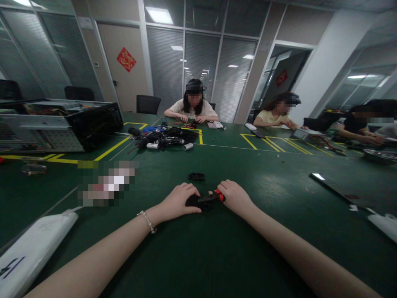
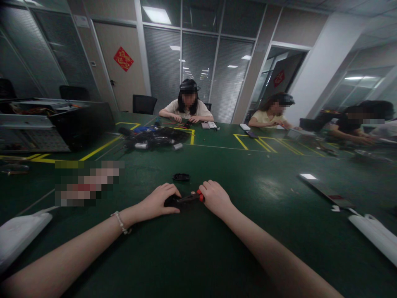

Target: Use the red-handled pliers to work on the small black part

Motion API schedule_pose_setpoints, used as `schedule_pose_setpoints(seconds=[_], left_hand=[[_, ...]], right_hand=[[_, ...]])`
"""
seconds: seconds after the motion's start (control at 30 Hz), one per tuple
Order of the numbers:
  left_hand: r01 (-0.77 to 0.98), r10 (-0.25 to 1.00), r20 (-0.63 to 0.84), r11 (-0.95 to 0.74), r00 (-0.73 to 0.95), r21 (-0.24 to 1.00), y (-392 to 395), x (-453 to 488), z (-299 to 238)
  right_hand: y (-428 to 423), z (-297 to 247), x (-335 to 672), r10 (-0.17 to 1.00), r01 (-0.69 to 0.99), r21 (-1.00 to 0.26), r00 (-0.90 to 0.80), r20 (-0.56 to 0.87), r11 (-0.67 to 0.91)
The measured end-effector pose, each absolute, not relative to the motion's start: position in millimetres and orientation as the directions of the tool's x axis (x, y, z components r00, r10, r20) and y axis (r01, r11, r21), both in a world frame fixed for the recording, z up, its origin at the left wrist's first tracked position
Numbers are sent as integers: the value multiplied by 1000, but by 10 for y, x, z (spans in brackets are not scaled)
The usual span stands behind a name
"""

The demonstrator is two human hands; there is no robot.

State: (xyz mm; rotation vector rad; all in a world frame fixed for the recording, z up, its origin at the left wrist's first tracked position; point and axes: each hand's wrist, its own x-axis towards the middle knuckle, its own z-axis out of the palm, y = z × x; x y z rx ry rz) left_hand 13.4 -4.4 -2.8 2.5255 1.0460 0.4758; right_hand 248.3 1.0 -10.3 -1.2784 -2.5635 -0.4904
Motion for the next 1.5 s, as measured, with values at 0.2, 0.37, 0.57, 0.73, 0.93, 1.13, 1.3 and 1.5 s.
schedule_pose_setpoints(seconds=[0.2, 0.37, 0.57, 0.73, 0.93, 1.13, 1.3, 1.5], left_hand=[[608, 732, 151, -647, 665, 460, -49, 134, -28], [609, 732, 144, -644, 665, 463, -45, 129, -26], [604, 727, 164, -656, 667, 452, -39, 138, -31], [607, 727, 165, -657, 667, 447, -48, 146, -20], [615, 736, 152, -645, 660, 453, -57, 145, -7], [605, 731, 158, -649, 664, 462, -49, 137, -23], [602, 730, 167, -652, 663, 460, -40, 131, -36], [602, 727, 164, -655, 666, 457, -25, 131, -60]], right_hand=[[31, -137, 2501, 735, 811, 207, -584, 344, 547], [-5, -70, 2469, 727, 800, 205, -598, 338, 564], [-1, -76, 2473, 733, 805, 202, -593, 334, 558], [22, -109, 2492, 747, 814, 209, -581, 324, 542], [10, -101, 2488, 734, 807, 201, -589, 339, 555], [20, -113, 2489, 736, 808, 205, -588, 336, 552], [15, -104, 2491, 742, 810, 206, -586, 325, 550], [3, -81, 2481, 735, 802, 203, -596, 324, 562]])
